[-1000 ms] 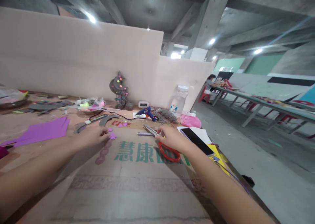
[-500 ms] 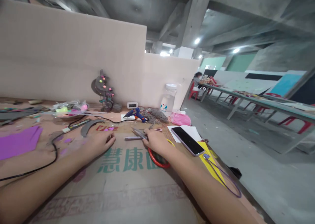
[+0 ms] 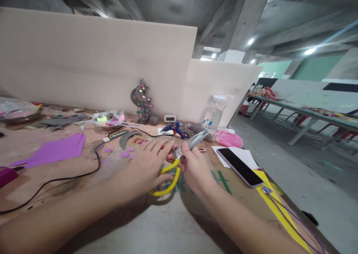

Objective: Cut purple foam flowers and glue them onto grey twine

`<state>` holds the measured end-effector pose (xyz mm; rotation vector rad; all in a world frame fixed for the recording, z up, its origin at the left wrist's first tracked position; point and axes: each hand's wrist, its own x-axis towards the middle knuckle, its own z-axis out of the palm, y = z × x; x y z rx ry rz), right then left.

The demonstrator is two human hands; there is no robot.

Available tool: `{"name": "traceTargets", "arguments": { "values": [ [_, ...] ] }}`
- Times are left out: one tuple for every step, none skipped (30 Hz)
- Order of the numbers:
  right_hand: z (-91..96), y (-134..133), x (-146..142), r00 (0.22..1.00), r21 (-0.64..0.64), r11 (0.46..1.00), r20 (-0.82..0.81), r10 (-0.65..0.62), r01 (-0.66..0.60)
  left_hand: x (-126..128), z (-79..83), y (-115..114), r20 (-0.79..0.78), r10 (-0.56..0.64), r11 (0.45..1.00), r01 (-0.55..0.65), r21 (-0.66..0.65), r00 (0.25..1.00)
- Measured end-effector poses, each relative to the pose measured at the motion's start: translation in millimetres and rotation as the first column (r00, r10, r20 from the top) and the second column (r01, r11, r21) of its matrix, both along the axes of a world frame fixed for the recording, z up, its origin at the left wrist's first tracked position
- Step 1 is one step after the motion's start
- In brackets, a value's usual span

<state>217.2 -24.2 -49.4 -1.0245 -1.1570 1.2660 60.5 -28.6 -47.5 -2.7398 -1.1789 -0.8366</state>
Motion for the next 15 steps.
{"name": "traceTargets", "arguments": {
  "values": [
    [-0.7, -3.8, -4.9, 0.999, -0.005, 1.0, -0.031, 0.014, -0.015, 0.8, -4.1, 1.1, -0.021, 0.027, 1.0, -0.027, -0.009, 0.999],
    [-0.6, -6.7, -8.1, 0.998, -0.005, 0.999, -0.05, 0.041, -0.041, 0.8, -6.7, 3.2, -0.047, 0.04, 0.999, -0.041, -0.033, 0.998],
    [0.3, -8.4, -9.4, 0.996, -0.002, 0.997, -0.054, 0.077, -0.077, -0.5, -7.2, 6.1, -0.07, 0.037, 0.997, -0.042, -0.062, 0.997],
    [1.8, -8.8, -8.7, 0.992, 0.0, 0.993, -0.039, 0.119, -0.119, -3.5, -5.3, 9.7, -0.088, 0.026, 0.995, -0.034, -0.09, 0.996],
    [3.6, -7.6, -6.1, 0.987, 0.001, 0.987, -0.007, 0.162, -0.162, -8.6, -1.0, 13.8, -0.097, 0.019, 0.993, -0.03, -0.113, 0.995],
    [5.2, -4.7, -1.8, 0.98, -0.005, 0.981, 0.036, 0.196, -0.196, -16.3, 5.0, 18.6, -0.097, 0.022, 0.992, -0.034, -0.12, 0.995],
    [6.3, -0.5, 4.0, 0.974, -0.013, 0.977, 0.085, 0.211, -0.211, -26.5, 11.7, 24.3, -0.111, 0.049, 0.99, -0.063, -0.126, 0.993],
    [6.3, 4.7, 10.6, 0.971, -0.019, 0.979, 0.129, 0.203, -0.202, -39.4, 18.1, 30.7, -0.116, 0.082, 0.985, -0.099, -0.141, 0.99],
    [4.9, 10.6, 17.5, 0.969, -0.022, 0.983, 0.168, 0.182, -0.181, -54.6, 23.1, 37.9, -0.134, 0.109, 0.974, -0.132, -0.181, 0.985],
    [2.1, 16.5, 24.2, 0.967, -0.018, 0.988, 0.206, 0.152, -0.152, -71.7, 25.9, 45.5, -0.168, 0.126, 0.955, -0.166, -0.247, 0.978],
    [-1.9, 22.1, 30.2, 0.963, -0.005, 0.992, 0.239, 0.123, -0.126, -90.0, 26.3, 53.1, -0.215, 0.145, 0.927, -0.208, -0.311, 0.966],
    [-6.9, 26.9, 34.9, 0.959, 0.011, 0.995, 0.268, 0.093, -0.1, -108.7, 24.1, 60.2, -0.236, 0.19, 0.897, -0.266, -0.353, 0.953],
    [-12.4, 30.8, 38.3, 0.953, 0.025, 0.997, 0.294, 0.068, -0.079, -127.2, 20.0, 66.3, -0.236, 0.234, 0.871, -0.311, -0.381, 0.943],
    [-18.0, 33.5, 40.2, 0.948, 0.033, 0.997, 0.315, 0.049, -0.063, -144.5, 14.6, 71.1, -0.215, 0.286, 0.85, -0.351, -0.392, 0.934],
    [-23.3, 35.2, 40.9, 0.943, 0.038, 0.998, 0.332, 0.03, -0.045, -160.2, 8.9, 74.4, -0.191, 0.339, 0.834, -0.388, -0.393, 0.921]
  ]
}}
